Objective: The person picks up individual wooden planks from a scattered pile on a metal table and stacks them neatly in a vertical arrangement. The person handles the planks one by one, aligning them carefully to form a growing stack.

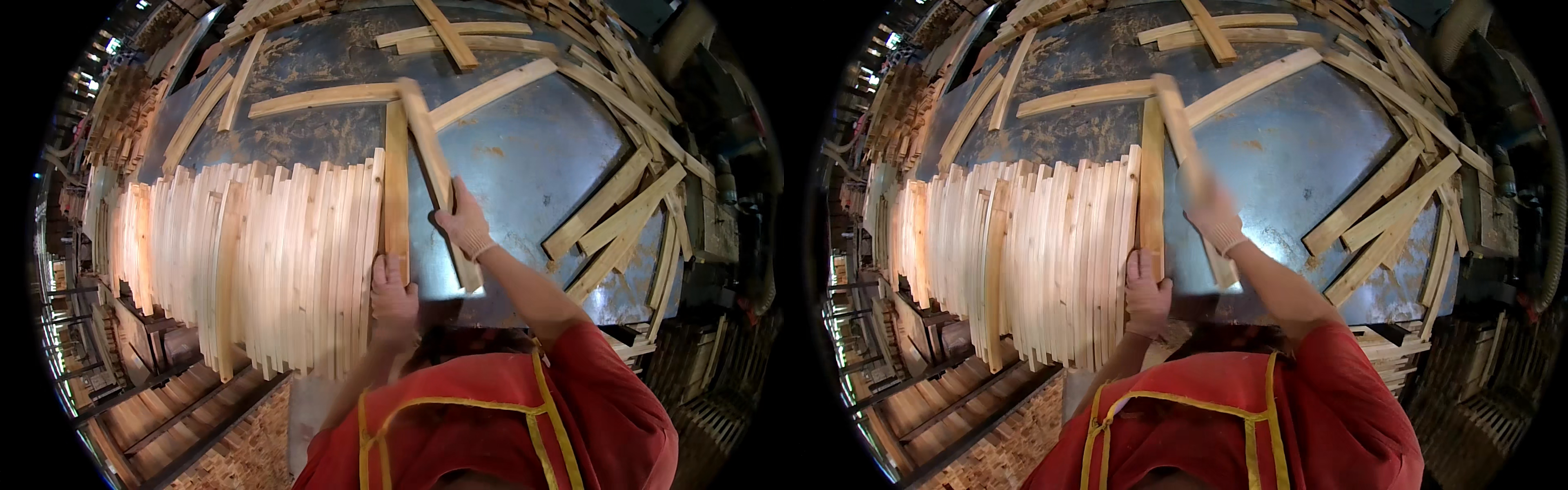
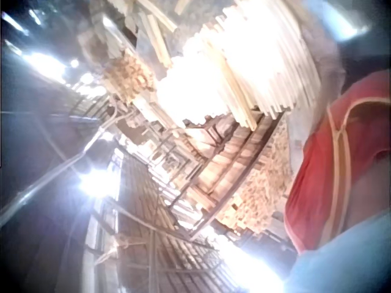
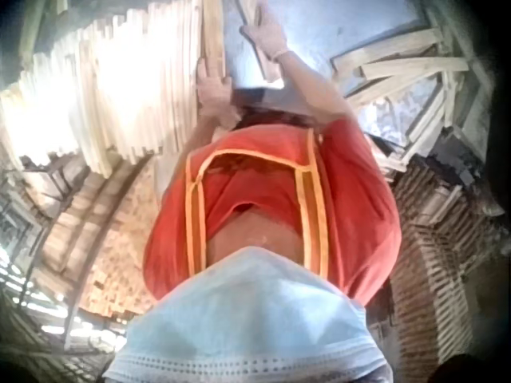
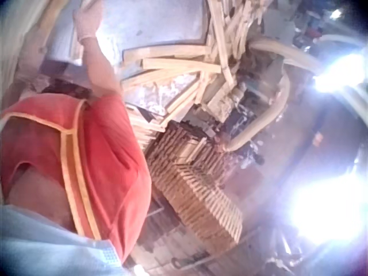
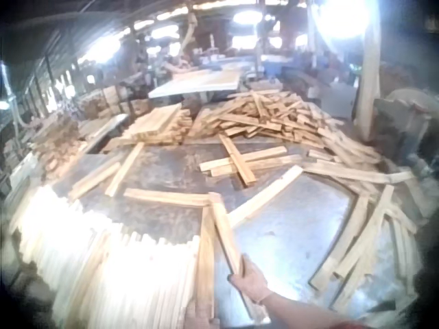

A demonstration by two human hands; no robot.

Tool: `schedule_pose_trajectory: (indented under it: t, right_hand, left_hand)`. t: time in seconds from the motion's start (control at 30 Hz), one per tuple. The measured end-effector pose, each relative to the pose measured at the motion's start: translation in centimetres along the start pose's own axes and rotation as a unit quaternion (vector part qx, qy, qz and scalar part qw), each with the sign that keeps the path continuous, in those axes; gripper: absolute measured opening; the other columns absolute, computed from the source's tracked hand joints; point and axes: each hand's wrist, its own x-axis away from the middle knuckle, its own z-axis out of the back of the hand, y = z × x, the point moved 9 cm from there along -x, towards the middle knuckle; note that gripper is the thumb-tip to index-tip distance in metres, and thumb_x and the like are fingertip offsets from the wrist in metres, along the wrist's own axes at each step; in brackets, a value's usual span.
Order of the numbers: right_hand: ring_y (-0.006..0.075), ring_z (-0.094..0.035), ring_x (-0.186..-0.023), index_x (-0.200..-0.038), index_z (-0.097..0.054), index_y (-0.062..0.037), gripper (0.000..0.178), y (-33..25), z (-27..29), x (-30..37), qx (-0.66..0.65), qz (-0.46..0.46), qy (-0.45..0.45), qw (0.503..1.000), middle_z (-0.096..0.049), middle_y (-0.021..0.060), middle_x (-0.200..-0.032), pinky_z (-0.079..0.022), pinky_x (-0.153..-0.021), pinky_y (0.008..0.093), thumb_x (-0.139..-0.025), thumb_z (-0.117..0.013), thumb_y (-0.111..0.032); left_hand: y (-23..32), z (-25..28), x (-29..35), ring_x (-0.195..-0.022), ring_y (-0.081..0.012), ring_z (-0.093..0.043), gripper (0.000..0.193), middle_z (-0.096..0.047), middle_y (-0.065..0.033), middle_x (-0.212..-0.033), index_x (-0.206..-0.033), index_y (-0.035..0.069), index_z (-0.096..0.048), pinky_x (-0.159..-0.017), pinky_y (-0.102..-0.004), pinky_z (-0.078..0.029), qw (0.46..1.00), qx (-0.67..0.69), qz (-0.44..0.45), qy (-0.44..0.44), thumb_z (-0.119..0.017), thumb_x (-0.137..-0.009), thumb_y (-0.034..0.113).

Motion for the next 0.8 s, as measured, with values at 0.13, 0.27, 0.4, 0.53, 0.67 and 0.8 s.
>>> schedule_pose_trajectory:
  t: [0.13,0.27,0.4,0.53,0.67,0.8]
  right_hand:
    - [0.0436,-0.073,-0.108,-0.146,-0.050,-0.0032,0.075,4.4,-4.1,7.9,-0.011,-0.075,-0.111,0.991,-0.076,0.0283,-0.110,-0.056,-0.096,0.0488,-0.089,-0.073,-0.046]
    - [0.0463,-0.073,-0.106,-0.145,-0.052,0.0063,0.077,1.7,-10.5,13.9,0.108,-0.046,-0.258,0.959,-0.074,0.0315,-0.111,-0.057,-0.096,0.0509,-0.093,-0.072,-0.047]
    - [0.0433,-0.068,-0.120,-0.141,-0.057,0.0017,0.062,-2.6,-12.9,15.1,0.047,0.061,-0.337,0.938,-0.073,0.0277,-0.123,-0.052,-0.105,0.0485,-0.097,-0.070,-0.040]
    - [0.0417,-0.072,-0.104,-0.150,-0.058,-0.0098,0.066,1.7,-4.6,10.1,0.062,0.083,-0.166,0.981,-0.077,0.0221,-0.109,-0.057,-0.094,0.0479,-0.092,-0.069,-0.040]
    - [0.0469,-0.069,-0.107,-0.115,-0.069,-0.0029,0.039,9.4,21.3,8.5,0.224,-0.025,0.277,0.934,-0.072,0.0266,-0.115,-0.056,-0.091,0.0536,-0.089,-0.068,-0.032]
    - [0.0438,-0.070,-0.119,-0.131,-0.060,-0.0006,0.071,19.8,35.8,12.1,0.171,-0.356,0.389,0.832,-0.072,0.0256,-0.126,-0.058,-0.099,0.0510,-0.084,-0.080,-0.050]
  left_hand:
    - [-1.2,1.7,4.4,-0.131,-0.0426,-0.060,0.072,-0.056,-0.0245,-0.149,-0.159,0.002,-0.046,-0.106,-0.0446,-0.052,0.944,0.303,0.007,-0.132,-0.072,-0.093,0.015]
    - [-4.3,2.4,8.6,-0.125,-0.0399,-0.064,0.075,-0.062,-0.0202,-0.145,-0.158,0.001,-0.048,-0.100,-0.0450,-0.055,0.985,0.040,-0.039,-0.164,-0.074,-0.092,0.023]
    - [-0.8,6.4,8.7,-0.135,-0.0408,-0.056,0.070,-0.058,-0.0200,-0.148,-0.151,0.003,-0.054,-0.115,-0.0530,-0.044,0.978,-0.136,-0.160,0.014,-0.071,-0.091,0.035]
    - [-1.6,4.7,7.1,-0.146,-0.0414,-0.043,0.076,-0.050,-0.0185,-0.155,-0.154,0.004,-0.052,-0.123,-0.0584,-0.033,0.941,-0.220,-0.250,0.054,-0.072,-0.086,0.031]
    - [-2.8,4.1,7.2,-0.146,-0.0416,-0.043,0.076,-0.051,-0.0178,-0.154,-0.152,0.004,-0.053,-0.122,-0.0586,-0.033,0.930,-0.217,-0.281,0.091,-0.071,-0.081,0.024]
    - [-0.8,5.2,7.4,-0.130,-0.0426,-0.054,0.055,-0.059,-0.0184,-0.136,-0.136,0.001,-0.061,-0.114,-0.0604,-0.042,0.925,-0.214,-0.287,0.131,-0.065,-0.083,0.016]
